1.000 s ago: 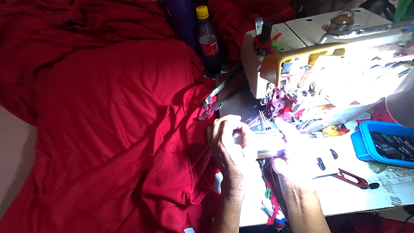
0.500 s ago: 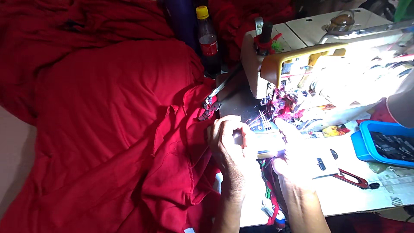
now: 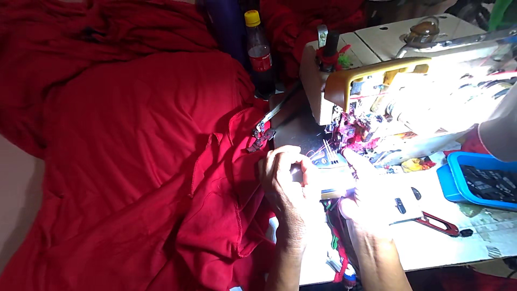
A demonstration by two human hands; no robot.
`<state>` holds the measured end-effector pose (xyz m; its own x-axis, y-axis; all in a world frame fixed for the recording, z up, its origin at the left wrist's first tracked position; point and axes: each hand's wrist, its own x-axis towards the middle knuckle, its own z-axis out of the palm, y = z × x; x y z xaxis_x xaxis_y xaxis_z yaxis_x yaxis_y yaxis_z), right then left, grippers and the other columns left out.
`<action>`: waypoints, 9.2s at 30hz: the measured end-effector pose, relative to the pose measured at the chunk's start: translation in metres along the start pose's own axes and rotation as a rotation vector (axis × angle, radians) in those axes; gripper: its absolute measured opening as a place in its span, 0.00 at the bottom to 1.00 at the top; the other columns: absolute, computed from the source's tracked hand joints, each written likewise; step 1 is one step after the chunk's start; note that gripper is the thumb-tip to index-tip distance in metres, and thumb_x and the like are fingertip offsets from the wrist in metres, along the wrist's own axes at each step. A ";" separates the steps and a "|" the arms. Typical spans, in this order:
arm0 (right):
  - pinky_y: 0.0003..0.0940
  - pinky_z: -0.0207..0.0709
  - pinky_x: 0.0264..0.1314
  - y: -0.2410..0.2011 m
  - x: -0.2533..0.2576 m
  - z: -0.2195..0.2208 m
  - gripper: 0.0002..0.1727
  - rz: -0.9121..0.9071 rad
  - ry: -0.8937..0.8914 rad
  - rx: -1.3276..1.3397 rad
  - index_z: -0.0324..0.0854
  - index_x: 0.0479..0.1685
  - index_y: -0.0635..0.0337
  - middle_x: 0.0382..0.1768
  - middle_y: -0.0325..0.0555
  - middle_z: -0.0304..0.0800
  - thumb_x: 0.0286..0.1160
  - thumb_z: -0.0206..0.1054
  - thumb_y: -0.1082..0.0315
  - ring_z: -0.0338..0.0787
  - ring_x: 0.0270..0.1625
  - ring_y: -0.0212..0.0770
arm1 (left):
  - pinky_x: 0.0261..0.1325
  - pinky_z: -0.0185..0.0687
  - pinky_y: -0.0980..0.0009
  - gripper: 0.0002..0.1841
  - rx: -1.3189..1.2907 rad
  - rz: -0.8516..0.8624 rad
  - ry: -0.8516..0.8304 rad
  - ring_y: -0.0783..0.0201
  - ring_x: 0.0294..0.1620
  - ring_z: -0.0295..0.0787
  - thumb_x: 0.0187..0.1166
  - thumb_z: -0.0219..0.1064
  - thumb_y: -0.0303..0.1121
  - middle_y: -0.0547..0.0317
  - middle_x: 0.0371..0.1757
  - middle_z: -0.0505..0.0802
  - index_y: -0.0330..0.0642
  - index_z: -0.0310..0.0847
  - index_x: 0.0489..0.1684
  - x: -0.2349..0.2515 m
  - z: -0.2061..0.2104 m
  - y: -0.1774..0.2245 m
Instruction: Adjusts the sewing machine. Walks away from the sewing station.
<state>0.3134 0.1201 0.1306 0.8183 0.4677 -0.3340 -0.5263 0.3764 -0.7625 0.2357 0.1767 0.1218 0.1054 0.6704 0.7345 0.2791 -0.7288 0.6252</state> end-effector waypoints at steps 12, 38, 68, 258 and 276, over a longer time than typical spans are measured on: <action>0.23 0.79 0.20 0.005 -0.001 -0.003 0.08 -0.066 0.003 -0.064 0.86 0.27 0.53 0.17 0.35 0.85 0.75 0.72 0.65 0.84 0.18 0.28 | 0.62 0.75 0.68 0.05 0.002 0.011 -0.014 0.63 0.55 0.87 0.69 0.64 0.27 0.54 0.45 0.93 0.40 0.84 0.25 -0.001 -0.001 -0.001; 0.14 0.77 0.25 -0.006 -0.034 -0.034 0.10 -0.478 -0.203 -0.075 0.86 0.31 0.57 0.23 0.33 0.89 0.62 0.70 0.84 0.80 0.20 0.21 | 0.65 0.72 0.72 0.09 -0.068 0.063 -0.082 0.65 0.58 0.81 0.76 0.67 0.32 0.53 0.49 0.91 0.39 0.93 0.35 -0.004 -0.036 0.025; 0.10 0.81 0.49 -0.043 -0.013 -0.079 0.11 -0.716 -0.508 -0.772 0.92 0.41 0.57 0.38 0.29 0.93 0.77 0.67 0.62 0.87 0.43 0.13 | 0.59 0.74 0.59 0.04 -0.037 -0.083 -0.540 0.69 0.50 0.86 0.74 0.73 0.33 0.65 0.43 0.92 0.48 0.95 0.33 0.017 -0.029 0.021; 0.14 0.80 0.25 -0.073 -0.040 -0.096 0.06 -0.648 -0.454 -0.695 0.86 0.31 0.67 0.23 0.35 0.87 0.70 0.66 0.74 0.83 0.20 0.19 | 0.67 0.70 0.57 0.09 -0.023 0.168 -0.328 0.54 0.55 0.84 0.67 0.72 0.35 0.51 0.40 0.92 0.40 0.93 0.26 -0.031 -0.015 0.049; 0.58 0.73 0.29 -0.203 0.018 -0.108 0.28 -1.382 0.453 -1.477 0.67 0.85 0.70 0.45 0.70 0.86 0.84 0.53 0.73 0.87 0.32 0.66 | 0.70 0.69 0.35 0.18 0.145 0.098 -0.462 0.26 0.60 0.86 0.70 0.68 0.34 0.27 0.52 0.92 0.24 0.90 0.45 -0.027 -0.028 0.058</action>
<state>0.4601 -0.0342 0.2193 0.5324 0.2299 0.8147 0.6998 -0.6610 -0.2708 0.2225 0.1122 0.1458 0.5405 0.6154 0.5737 0.3731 -0.7865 0.4922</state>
